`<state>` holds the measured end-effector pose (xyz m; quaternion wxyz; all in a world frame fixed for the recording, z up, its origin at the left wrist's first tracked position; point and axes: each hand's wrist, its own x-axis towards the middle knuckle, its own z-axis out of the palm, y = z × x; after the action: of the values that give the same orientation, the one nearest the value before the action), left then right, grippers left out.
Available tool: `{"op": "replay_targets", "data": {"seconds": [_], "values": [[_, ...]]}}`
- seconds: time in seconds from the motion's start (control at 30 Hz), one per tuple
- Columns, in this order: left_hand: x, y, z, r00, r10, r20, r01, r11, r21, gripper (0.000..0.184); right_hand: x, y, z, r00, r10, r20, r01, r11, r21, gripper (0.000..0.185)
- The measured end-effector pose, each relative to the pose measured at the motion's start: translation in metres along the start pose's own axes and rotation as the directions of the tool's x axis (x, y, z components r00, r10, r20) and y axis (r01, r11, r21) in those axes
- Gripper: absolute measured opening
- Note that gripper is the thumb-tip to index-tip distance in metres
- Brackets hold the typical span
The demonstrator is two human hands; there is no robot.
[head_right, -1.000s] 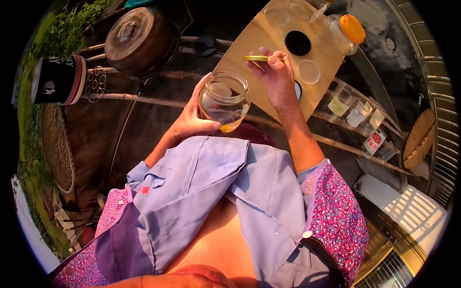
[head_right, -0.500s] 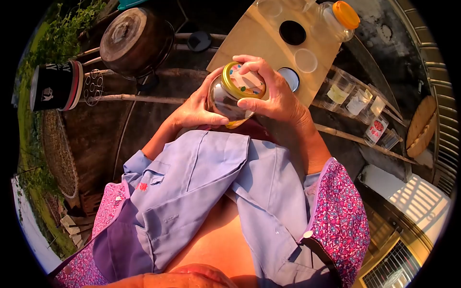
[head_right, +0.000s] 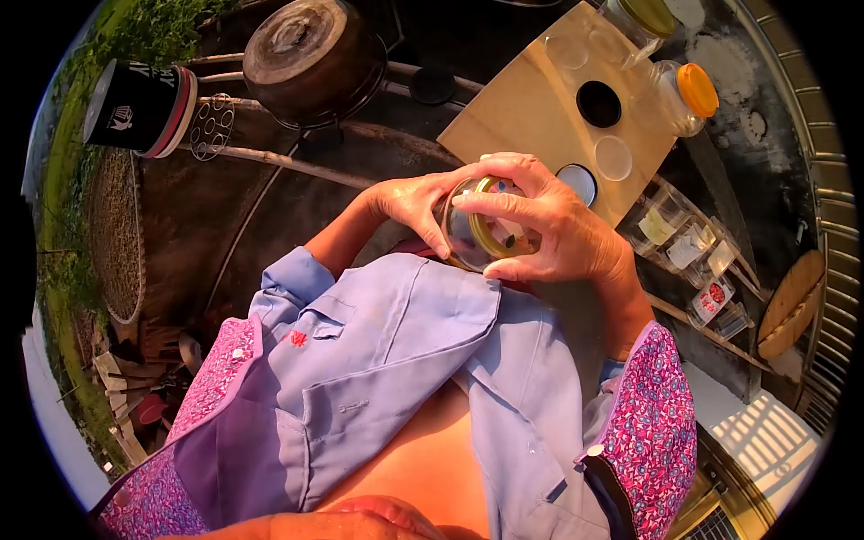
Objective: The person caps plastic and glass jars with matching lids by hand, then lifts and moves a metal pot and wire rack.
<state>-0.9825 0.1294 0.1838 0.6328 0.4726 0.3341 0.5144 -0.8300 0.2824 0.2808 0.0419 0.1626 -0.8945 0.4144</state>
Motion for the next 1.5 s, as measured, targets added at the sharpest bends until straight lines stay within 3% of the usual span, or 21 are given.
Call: {"op": "replay_targets", "data": {"seconds": [0.03, 0.1, 0.2, 0.3, 0.43, 0.6, 0.63, 0.7, 0.77, 0.83, 0.97, 1.1, 1.3, 1.5], "values": [[-0.001, 0.001, -0.001, 0.999, -0.041, 0.024, 0.042, 0.998, -0.053, 0.113, 0.002, -0.006, 0.002, 1.000, 0.012, -0.001, -0.012, 0.994, -0.112, 0.065], [0.001, 0.001, 0.004, 0.998, -0.066, 0.019, 0.069, 0.984, -0.166, 0.108, -0.002, -0.006, 0.008, 0.997, 0.054, -0.048, -0.060, 0.989, -0.134, 0.063], [0.003, -0.002, 0.002, 0.998, -0.053, 0.028, 0.056, 0.991, -0.120, 0.105, -0.004, -0.002, 0.006, 1.000, 0.008, -0.005, -0.008, 0.999, -0.054, 0.058], [0.008, -0.014, -0.006, 0.985, 0.029, 0.168, 0.001, 0.984, -0.176, 0.106, 0.004, -0.005, 0.008, 0.993, -0.121, 0.005, 0.121, 0.986, -0.112, 0.054], [0.006, -0.018, -0.006, 0.986, -0.009, 0.164, 0.045, 0.975, -0.219, 0.107, 0.002, 0.000, 0.014, 0.992, -0.120, -0.037, 0.114, 0.982, -0.150, 0.053], [-0.009, -0.005, 0.016, 0.997, -0.021, -0.068, 0.009, 0.986, -0.167, 0.108, -0.004, -0.002, 0.027, 0.975, 0.110, -0.192, -0.118, 0.992, -0.033, 0.051], [-0.013, 0.000, 0.024, 0.988, -0.026, -0.155, -0.004, 0.981, -0.194, 0.108, -0.004, -0.004, 0.029, 0.975, 0.113, -0.193, -0.122, 0.992, -0.036, 0.051], [-0.017, 0.002, 0.028, 0.979, 0.017, -0.203, -0.029, 0.998, -0.061, 0.108, -0.004, -0.007, 0.031, 0.972, 0.099, -0.212, -0.096, 0.995, 0.026, 0.052], [-0.022, 0.013, 0.037, 0.963, -0.040, -0.266, 0.017, 0.996, -0.089, 0.109, -0.003, -0.008, 0.032, 0.971, 0.099, -0.217, -0.091, 0.995, 0.044, 0.051], [-0.022, 0.011, 0.034, 0.970, -0.045, -0.240, 0.022, 0.995, -0.098, 0.109, -0.002, -0.006, 0.033, 0.974, 0.007, -0.225, -0.013, 1.000, -0.022, 0.050], [-0.022, 0.000, 0.027, 0.972, -0.032, -0.231, 0.021, 0.999, -0.049, 0.105, 0.001, -0.003, 0.034, 0.968, 0.049, -0.245, -0.060, 0.997, -0.040, 0.050], [-0.025, 0.015, 0.039, 0.922, -0.141, -0.361, 0.145, 0.989, -0.017, 0.108, -0.002, 0.006, 0.042, 0.935, 0.191, -0.300, -0.154, 0.978, 0.143, 0.049], [-0.021, -0.003, 0.039, 0.913, -0.049, -0.405, 0.093, 0.992, 0.088, 0.106, -0.008, 0.015, 0.046, 0.915, 0.283, -0.289, -0.169, 0.917, 0.362, 0.050], [-0.017, 0.010, 0.036, 0.905, -0.095, -0.414, 0.153, 0.982, 0.108, 0.105, -0.015, 0.026, 0.041, 0.937, 0.191, -0.293, -0.124, 0.965, 0.232, 0.070]]}}
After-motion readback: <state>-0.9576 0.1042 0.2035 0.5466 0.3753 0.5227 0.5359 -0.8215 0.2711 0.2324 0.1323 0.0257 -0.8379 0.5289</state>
